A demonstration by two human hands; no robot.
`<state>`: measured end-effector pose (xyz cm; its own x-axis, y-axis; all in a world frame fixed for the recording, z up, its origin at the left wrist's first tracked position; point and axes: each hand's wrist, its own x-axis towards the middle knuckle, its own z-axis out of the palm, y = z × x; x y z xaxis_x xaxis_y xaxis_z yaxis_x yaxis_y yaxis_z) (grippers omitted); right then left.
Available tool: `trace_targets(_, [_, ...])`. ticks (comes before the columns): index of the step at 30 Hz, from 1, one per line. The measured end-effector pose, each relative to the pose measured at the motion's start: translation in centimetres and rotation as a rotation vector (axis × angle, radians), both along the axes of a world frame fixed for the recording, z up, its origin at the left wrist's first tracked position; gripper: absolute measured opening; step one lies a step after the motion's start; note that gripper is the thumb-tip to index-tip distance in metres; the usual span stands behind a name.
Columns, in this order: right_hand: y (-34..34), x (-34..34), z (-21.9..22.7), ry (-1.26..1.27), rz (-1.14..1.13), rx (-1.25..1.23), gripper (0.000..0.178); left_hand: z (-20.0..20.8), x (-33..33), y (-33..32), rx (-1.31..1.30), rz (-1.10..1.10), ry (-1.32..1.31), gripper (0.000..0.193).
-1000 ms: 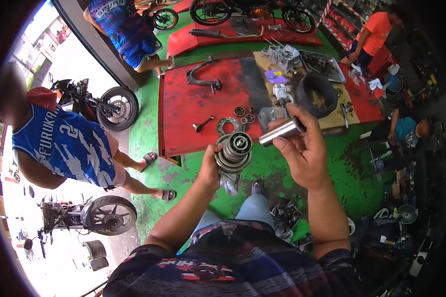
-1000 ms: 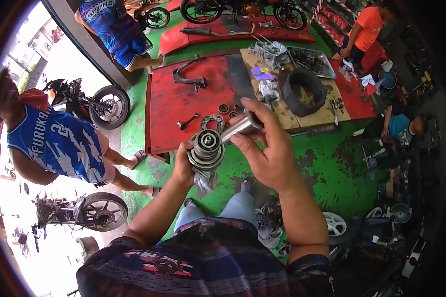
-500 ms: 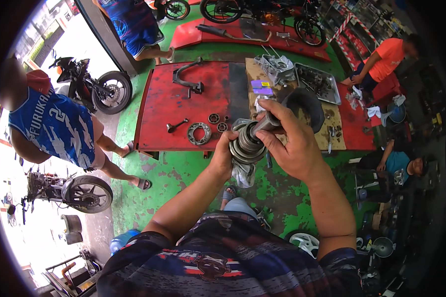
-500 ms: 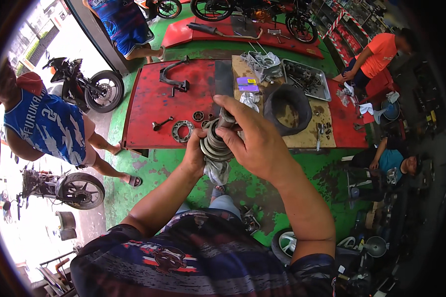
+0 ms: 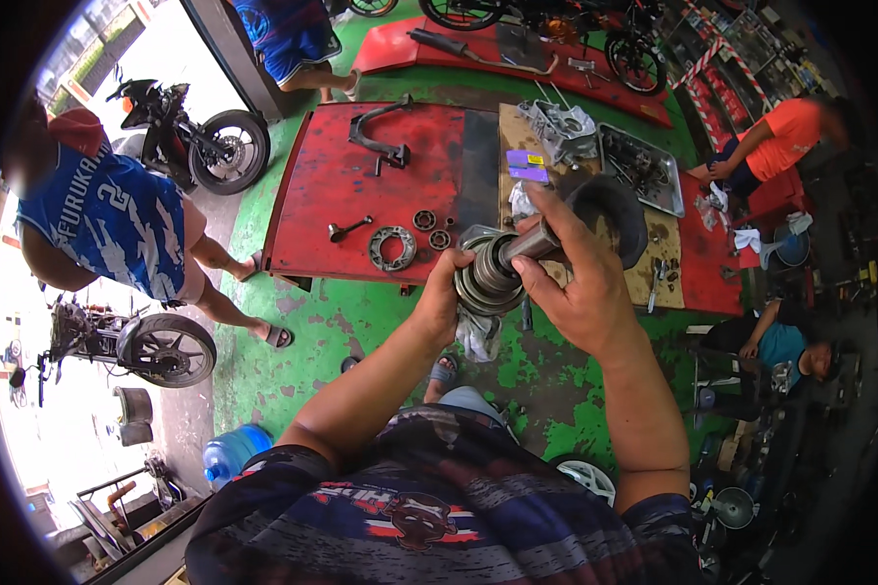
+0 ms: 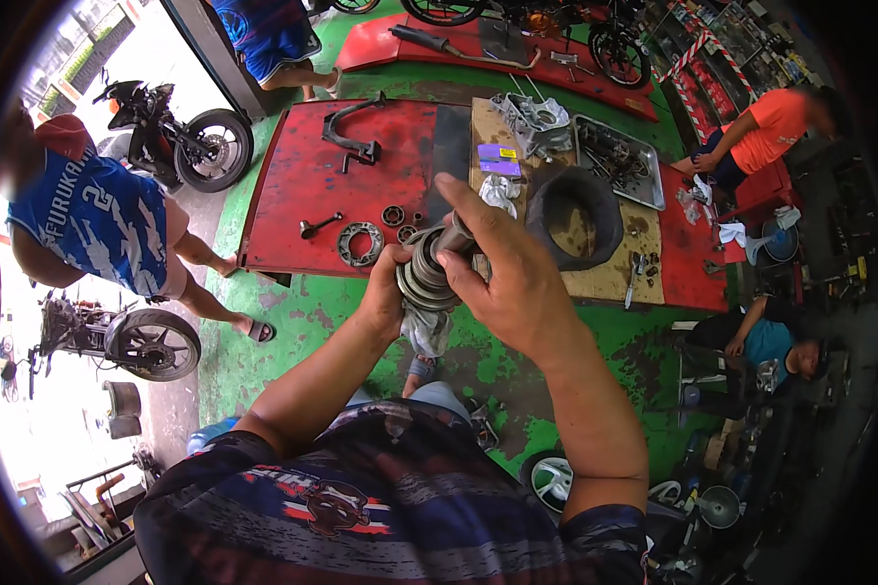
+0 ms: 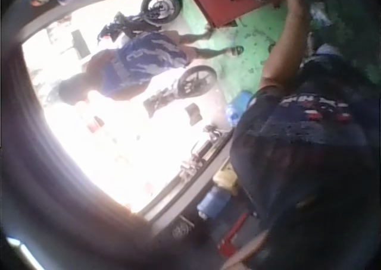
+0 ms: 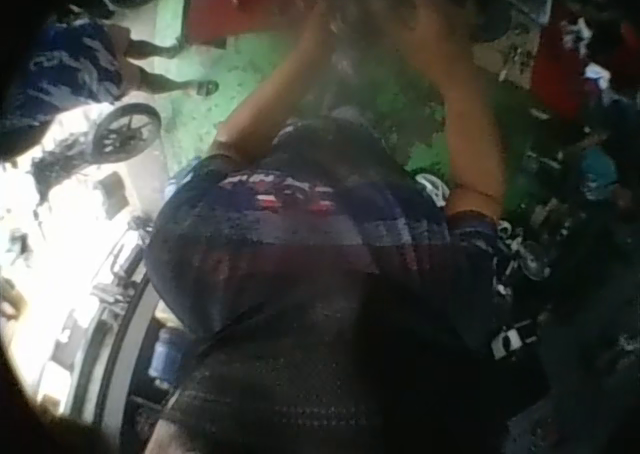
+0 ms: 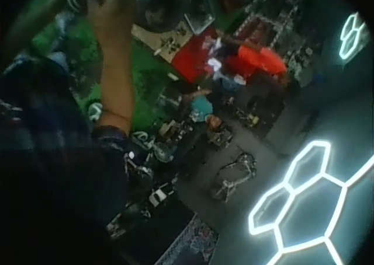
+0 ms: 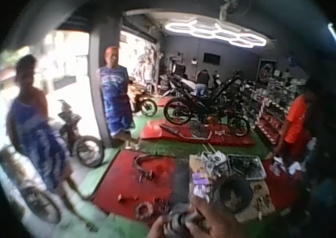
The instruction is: The person holds a cylindrical mechanical component and uses a hammer to tap a metal rod inserted into its center. They repeatedly rotate the component, wipe it with a cloth, and place a small metal ring on it while standing in a workshop.
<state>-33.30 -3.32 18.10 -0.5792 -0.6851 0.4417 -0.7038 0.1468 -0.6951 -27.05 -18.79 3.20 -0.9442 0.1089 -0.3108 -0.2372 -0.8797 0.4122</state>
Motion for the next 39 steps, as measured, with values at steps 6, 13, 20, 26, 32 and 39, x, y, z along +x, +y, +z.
trace_targets(6, [-0.6, -0.1, -0.5, -0.101, -0.005, -0.059, 0.089, 1.2, 0.4, -0.2, 0.022, 0.039, 0.006, 0.058])
trace_targets(13, [-0.9, 0.2, 1.3, -0.064, 0.042, 0.177, 0.078, 1.1, 0.8, -0.7, -0.044, 0.056, -0.011, 0.057])
trace_targets(20, [-1.0, -0.6, -0.8, -0.291, 0.122, -0.071, 0.073, 1.7, 0.8, -0.7, -0.028, 0.058, 0.035, 0.059])
trace_targets(26, [-1.1, -0.8, -1.5, -0.186, 0.125, -0.087, 0.061, 1.8, 0.8, -0.8, -0.025, 0.052, 0.072, 0.058])
trace_targets(32, [-1.5, -0.6, -1.3, -0.170, 0.083, -0.067, 0.058, 2.1, 0.6, -0.7, -0.056, 0.080, 0.025, 0.056])
trace_targets(39, [-2.0, 0.1, -1.3, -0.163, 0.064, -0.081, 0.059, 2.6, 1.1, -0.7, -0.024, 0.088, 0.024, 0.055])
